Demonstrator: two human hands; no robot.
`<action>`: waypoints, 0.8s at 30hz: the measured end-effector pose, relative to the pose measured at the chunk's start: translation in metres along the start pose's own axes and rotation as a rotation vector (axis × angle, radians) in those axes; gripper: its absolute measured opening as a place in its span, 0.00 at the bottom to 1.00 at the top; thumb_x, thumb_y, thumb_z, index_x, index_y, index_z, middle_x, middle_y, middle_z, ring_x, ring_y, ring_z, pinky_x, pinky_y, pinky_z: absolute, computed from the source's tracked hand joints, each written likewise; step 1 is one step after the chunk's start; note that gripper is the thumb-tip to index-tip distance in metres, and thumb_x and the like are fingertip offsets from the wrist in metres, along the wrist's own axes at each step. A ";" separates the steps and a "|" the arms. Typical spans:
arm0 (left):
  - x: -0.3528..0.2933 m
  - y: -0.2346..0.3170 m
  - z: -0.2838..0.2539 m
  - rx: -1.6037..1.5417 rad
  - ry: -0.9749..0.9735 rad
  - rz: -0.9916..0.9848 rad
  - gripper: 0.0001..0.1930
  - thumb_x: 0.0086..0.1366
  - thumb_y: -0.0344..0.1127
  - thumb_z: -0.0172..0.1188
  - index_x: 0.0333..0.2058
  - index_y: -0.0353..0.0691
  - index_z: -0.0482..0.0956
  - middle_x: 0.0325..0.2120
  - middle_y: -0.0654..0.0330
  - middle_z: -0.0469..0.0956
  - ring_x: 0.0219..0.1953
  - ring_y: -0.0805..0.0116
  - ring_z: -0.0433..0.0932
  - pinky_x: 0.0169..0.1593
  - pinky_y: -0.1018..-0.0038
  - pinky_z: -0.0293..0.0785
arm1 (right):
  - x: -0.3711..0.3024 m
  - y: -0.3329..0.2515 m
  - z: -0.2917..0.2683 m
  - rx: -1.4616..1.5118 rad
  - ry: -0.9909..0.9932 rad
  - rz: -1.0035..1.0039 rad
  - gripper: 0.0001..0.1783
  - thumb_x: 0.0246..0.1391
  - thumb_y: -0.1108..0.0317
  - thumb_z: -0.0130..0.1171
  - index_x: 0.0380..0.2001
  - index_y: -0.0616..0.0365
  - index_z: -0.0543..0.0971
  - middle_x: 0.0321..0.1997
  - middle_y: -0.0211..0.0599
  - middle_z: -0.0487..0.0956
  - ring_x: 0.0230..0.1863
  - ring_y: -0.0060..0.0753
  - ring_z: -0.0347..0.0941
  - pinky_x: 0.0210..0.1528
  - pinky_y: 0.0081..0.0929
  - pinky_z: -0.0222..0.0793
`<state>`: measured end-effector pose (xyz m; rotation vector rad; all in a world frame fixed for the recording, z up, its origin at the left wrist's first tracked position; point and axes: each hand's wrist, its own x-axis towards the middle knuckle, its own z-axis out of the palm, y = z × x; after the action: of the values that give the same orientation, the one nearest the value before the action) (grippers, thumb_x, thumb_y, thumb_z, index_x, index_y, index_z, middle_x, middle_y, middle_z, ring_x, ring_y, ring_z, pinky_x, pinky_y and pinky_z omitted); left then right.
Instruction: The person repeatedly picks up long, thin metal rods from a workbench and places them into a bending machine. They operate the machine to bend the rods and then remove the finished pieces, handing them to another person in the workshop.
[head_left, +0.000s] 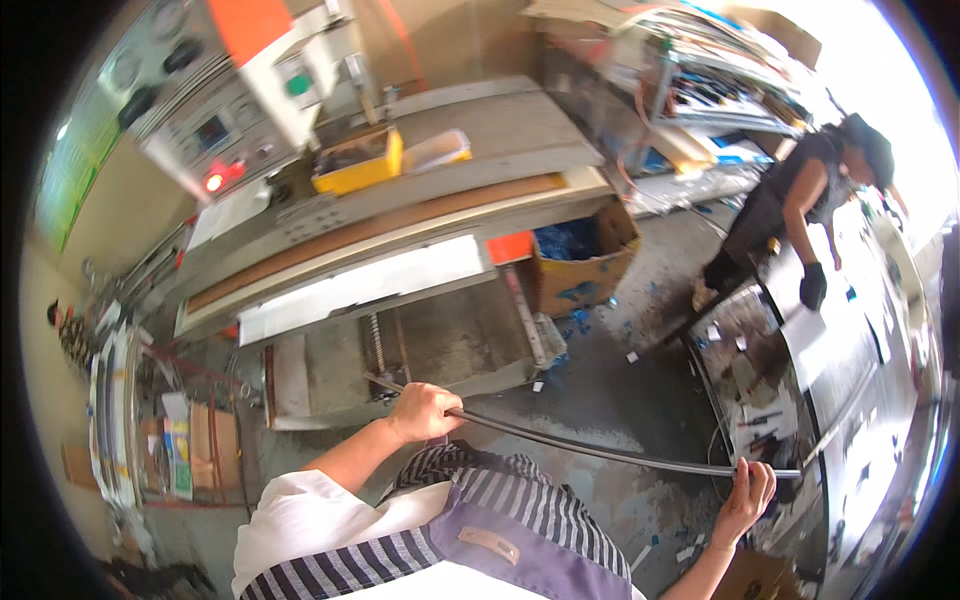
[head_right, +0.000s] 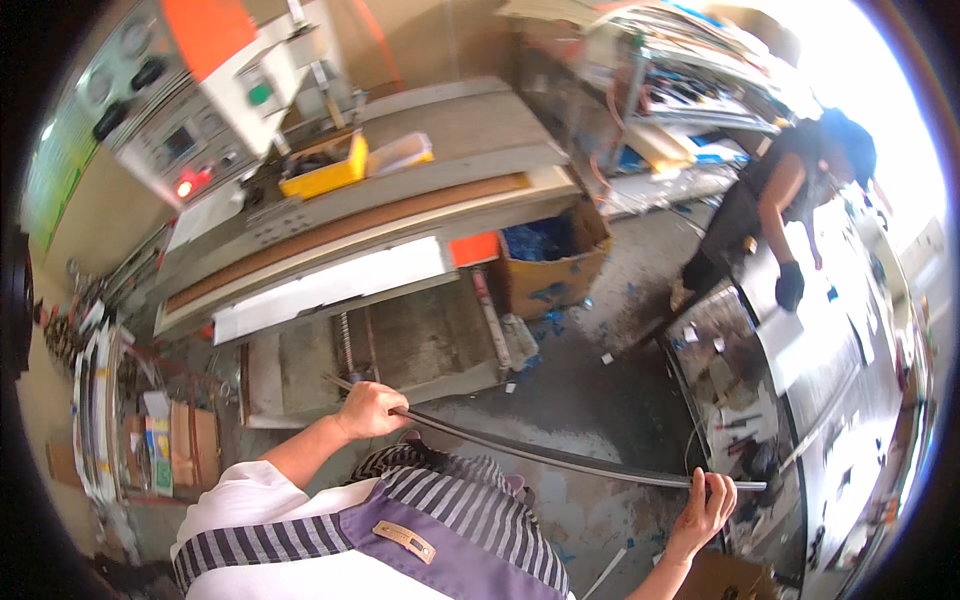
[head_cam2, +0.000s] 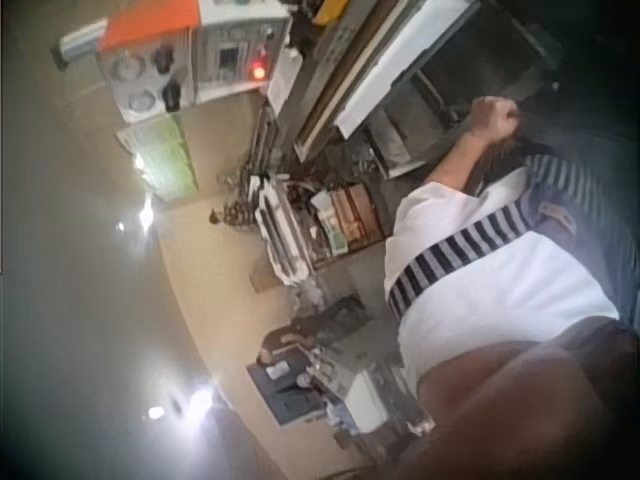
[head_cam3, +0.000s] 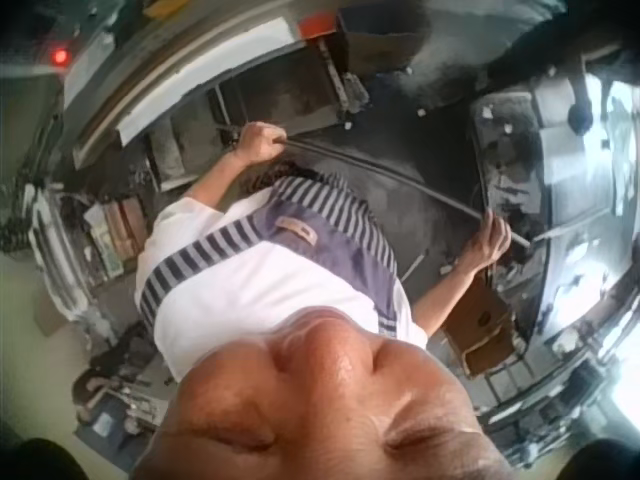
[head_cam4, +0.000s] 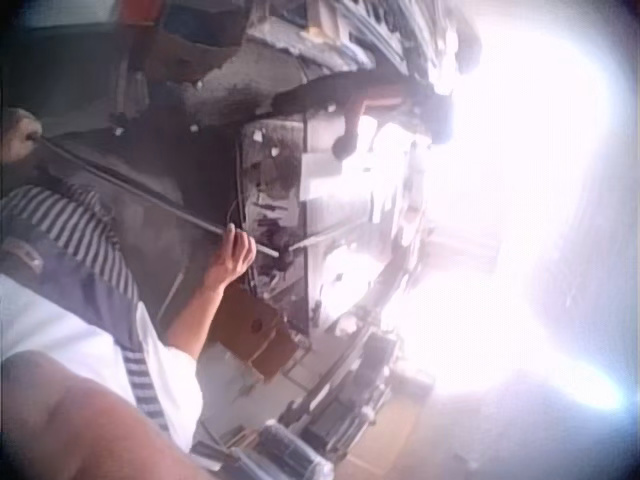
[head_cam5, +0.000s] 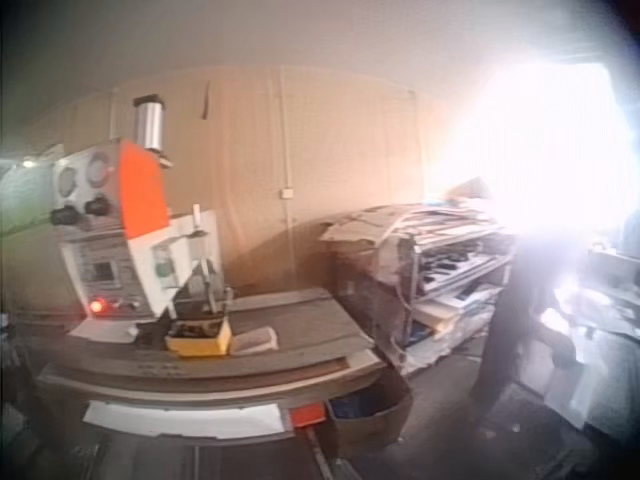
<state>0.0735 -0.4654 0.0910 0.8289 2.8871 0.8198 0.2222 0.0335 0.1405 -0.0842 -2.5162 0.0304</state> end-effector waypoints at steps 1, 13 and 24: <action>-0.015 -0.012 -0.013 -0.010 -0.017 -0.032 0.08 0.47 0.36 0.67 0.22 0.41 0.78 0.19 0.58 0.78 0.25 0.56 0.78 0.32 0.65 0.73 | 0.004 -0.017 0.008 0.010 -0.007 -0.026 0.16 0.47 0.76 0.56 0.42 0.62 0.78 0.42 0.41 0.73 0.49 0.48 0.69 0.53 0.45 0.64; -0.180 -0.205 -0.197 0.162 0.308 -0.251 0.18 0.49 0.24 0.64 0.39 0.39 0.68 0.25 0.57 0.76 0.34 0.54 0.76 0.42 0.61 0.71 | 0.059 -0.318 0.087 0.188 0.068 -0.170 0.14 0.45 0.74 0.56 0.39 0.61 0.77 0.43 0.40 0.75 0.48 0.47 0.70 0.53 0.45 0.64; -0.244 -0.256 -0.284 0.696 0.958 -0.231 0.14 0.41 0.25 0.67 0.30 0.45 0.79 0.34 0.65 0.73 0.41 0.65 0.74 0.59 0.59 0.56 | 0.108 -0.453 0.100 0.415 0.202 -0.260 0.13 0.49 0.75 0.58 0.41 0.60 0.80 0.41 0.40 0.77 0.47 0.47 0.71 0.53 0.43 0.64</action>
<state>0.1115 -0.9087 0.1811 0.0205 4.1056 0.1477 0.0524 -0.4111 0.1411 0.3881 -2.2501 0.4145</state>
